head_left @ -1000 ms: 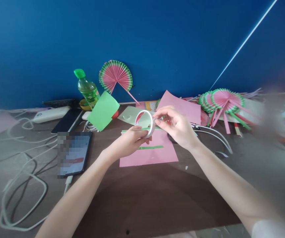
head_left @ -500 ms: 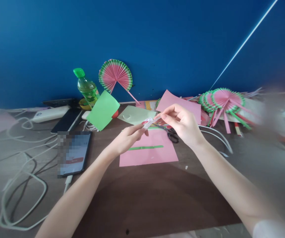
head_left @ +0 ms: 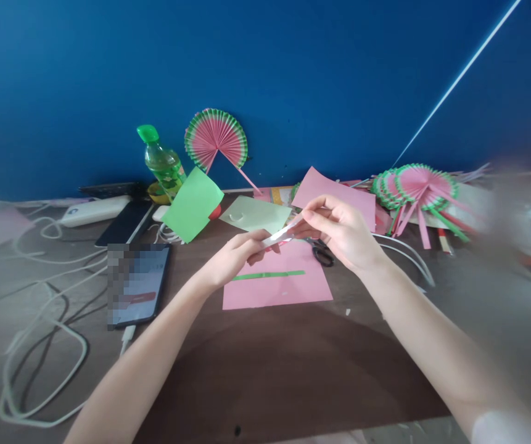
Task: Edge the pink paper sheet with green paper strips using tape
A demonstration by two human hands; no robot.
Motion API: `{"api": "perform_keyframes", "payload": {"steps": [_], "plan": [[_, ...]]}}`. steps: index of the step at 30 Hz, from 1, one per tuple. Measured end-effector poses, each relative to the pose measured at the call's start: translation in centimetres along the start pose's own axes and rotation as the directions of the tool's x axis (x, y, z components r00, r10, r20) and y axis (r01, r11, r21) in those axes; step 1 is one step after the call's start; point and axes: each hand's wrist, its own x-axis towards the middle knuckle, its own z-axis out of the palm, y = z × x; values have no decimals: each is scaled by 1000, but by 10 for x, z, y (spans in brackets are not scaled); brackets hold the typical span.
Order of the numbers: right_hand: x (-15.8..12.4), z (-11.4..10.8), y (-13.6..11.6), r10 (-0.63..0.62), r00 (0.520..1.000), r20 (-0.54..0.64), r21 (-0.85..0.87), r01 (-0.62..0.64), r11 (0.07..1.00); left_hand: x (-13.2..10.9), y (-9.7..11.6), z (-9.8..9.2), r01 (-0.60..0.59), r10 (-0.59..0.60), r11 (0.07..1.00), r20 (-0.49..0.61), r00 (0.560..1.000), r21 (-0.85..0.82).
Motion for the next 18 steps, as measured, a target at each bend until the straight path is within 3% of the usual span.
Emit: {"api": "perform_keyframes", "payload": {"steps": [7,13,18], "plan": [[0,0,-2,46,999,25,35,-47,998,-1,-1,-1,22,-21,999,-21,1000,32],[-1,2,-2,58,998,-2,48,-57,997,-2,-1,1,56,-47,985,-62,997,162],[-4,6,-4,139,990,7,63,-139,988,-2,1,3,-58,82,914,-41,996,402]]}}
